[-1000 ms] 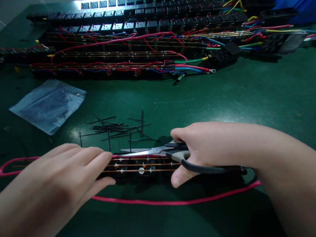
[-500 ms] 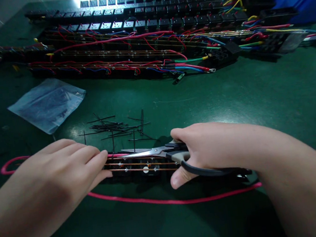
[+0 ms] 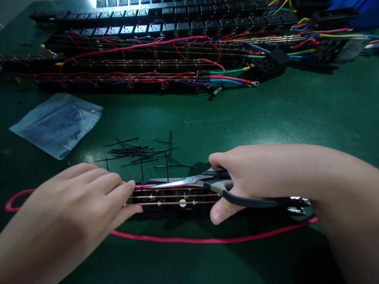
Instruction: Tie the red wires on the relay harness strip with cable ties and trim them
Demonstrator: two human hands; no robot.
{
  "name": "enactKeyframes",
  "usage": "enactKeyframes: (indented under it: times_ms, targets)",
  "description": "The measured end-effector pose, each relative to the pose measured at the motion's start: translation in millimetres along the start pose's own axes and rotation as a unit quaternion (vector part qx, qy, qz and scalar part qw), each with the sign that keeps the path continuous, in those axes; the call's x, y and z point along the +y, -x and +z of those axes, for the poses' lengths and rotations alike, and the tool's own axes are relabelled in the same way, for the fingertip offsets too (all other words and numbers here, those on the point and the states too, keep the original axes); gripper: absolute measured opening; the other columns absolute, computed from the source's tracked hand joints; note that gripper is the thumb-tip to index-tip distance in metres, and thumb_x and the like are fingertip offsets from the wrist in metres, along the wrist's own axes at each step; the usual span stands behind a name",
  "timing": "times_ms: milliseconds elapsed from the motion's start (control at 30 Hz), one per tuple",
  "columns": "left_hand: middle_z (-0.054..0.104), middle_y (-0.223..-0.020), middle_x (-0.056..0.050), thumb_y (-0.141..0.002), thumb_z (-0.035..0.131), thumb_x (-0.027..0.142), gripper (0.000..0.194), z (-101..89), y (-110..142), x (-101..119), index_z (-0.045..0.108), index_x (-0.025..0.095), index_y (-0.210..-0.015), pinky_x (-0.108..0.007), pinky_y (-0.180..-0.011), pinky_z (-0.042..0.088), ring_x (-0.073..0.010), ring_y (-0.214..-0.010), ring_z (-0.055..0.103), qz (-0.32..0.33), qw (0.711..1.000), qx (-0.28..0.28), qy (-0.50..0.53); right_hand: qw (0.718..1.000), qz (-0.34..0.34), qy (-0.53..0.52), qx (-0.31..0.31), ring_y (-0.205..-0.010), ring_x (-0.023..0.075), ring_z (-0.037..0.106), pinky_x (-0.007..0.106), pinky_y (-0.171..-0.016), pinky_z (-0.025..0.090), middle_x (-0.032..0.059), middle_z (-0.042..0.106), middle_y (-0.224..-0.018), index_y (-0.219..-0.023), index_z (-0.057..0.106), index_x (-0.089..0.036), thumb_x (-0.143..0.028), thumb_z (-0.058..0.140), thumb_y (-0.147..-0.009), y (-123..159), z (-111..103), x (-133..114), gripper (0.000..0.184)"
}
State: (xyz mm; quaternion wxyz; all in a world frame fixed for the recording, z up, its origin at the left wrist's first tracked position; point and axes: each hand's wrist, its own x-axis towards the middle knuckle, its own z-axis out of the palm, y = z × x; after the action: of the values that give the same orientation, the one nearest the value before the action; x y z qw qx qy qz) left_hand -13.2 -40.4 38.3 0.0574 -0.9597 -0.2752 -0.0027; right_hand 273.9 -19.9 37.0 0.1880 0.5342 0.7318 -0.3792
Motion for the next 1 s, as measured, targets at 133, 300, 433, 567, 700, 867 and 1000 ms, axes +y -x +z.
enactKeyframes:
  times_ms: [133, 300, 433, 567, 700, 867, 1000]
  targets:
    - [0.057, -0.063, -0.001, -0.076, 0.064, 0.009, 0.013, -0.8, 0, 0, 0.059, 0.019, -0.069, -0.041, -0.055, 0.047, -0.0242, -0.057, 0.057, 0.006, 1.0, 0.007, 0.0, 0.999, 0.051, 0.01, -0.015, -0.074, 0.0324, 0.066, 0.037, -0.052, 0.047, 0.0064, 0.072, -0.095, -0.101, 0.065, -0.03, -0.078, 0.076, -0.043, -2, 1, -2, 0.076]
    - [0.057, -0.064, -0.001, -0.076, 0.065, 0.009, 0.014, -1.4, 0, 0, 0.059, 0.019, -0.069, -0.041, -0.057, 0.046, -0.0244, -0.059, 0.058, 0.005, 1.0, 0.006, -0.001, 0.998, 0.055, 0.01, -0.02, -0.076, 0.0326, 0.066, 0.038, -0.056, 0.047, 0.0062, 0.071, -0.094, -0.101, 0.064, -0.03, -0.078, 0.075, -0.043, -4, 0, -4, 0.077]
    - [0.057, -0.065, -0.001, -0.08, 0.065, 0.014, 0.012, -0.6, 0, 0, 0.059, 0.019, -0.07, -0.04, -0.058, 0.045, -0.0236, -0.059, 0.057, 0.004, 1.0, 0.003, -0.004, 0.998, 0.056, 0.014, -0.018, -0.076, 0.032, 0.064, 0.039, -0.06, 0.047, 0.0073, 0.07, -0.092, -0.1, 0.065, -0.028, -0.077, 0.075, -0.046, -4, -3, -7, 0.073]
    - [0.058, -0.064, -0.001, -0.082, 0.063, 0.016, 0.013, 0.2, 0, 0, 0.059, 0.019, -0.07, -0.038, -0.059, 0.043, -0.0218, -0.06, 0.057, 0.003, 1.0, 0.003, -0.016, 0.999, 0.049, 0.011, -0.008, -0.075, 0.0306, 0.063, 0.038, -0.058, 0.046, 0.0076, 0.069, -0.09, -0.097, 0.066, -0.026, -0.076, 0.075, -0.049, -3, -5, -11, 0.069]
    - [0.058, -0.064, -0.001, -0.084, 0.064, 0.019, 0.015, 0.4, 0, -1, 0.059, 0.019, -0.069, -0.039, -0.059, 0.044, -0.0227, -0.06, 0.058, 0.001, 1.0, 0.006, -0.011, 0.999, 0.042, 0.005, -0.008, -0.075, 0.0303, 0.063, 0.037, -0.056, 0.045, 0.0072, 0.07, -0.089, -0.095, 0.067, -0.026, -0.075, 0.076, -0.047, -4, -6, -11, 0.07]
    - [0.058, -0.064, -0.002, -0.088, 0.06, 0.022, 0.019, 1.3, -1, -1, 0.059, 0.019, -0.069, -0.042, -0.057, 0.045, -0.0246, -0.059, 0.058, 0.002, 1.0, 0.012, 0.003, 0.999, 0.027, 0.006, -0.016, -0.072, 0.0288, 0.064, 0.034, -0.055, 0.043, 0.0058, 0.069, -0.085, -0.094, 0.066, -0.026, -0.079, 0.072, -0.049, -5, -5, -8, 0.07]
    - [0.057, -0.063, -0.002, -0.089, 0.059, 0.022, 0.02, 2.0, -1, -1, 0.059, 0.019, -0.069, -0.042, -0.056, 0.045, -0.0249, -0.058, 0.057, 0.003, 1.0, 0.018, 0.004, 1.0, 0.022, -0.002, -0.018, -0.071, 0.0289, 0.063, 0.034, -0.053, 0.043, 0.0054, 0.07, -0.086, -0.095, 0.066, -0.026, -0.083, 0.07, -0.046, -7, -5, -6, 0.075]
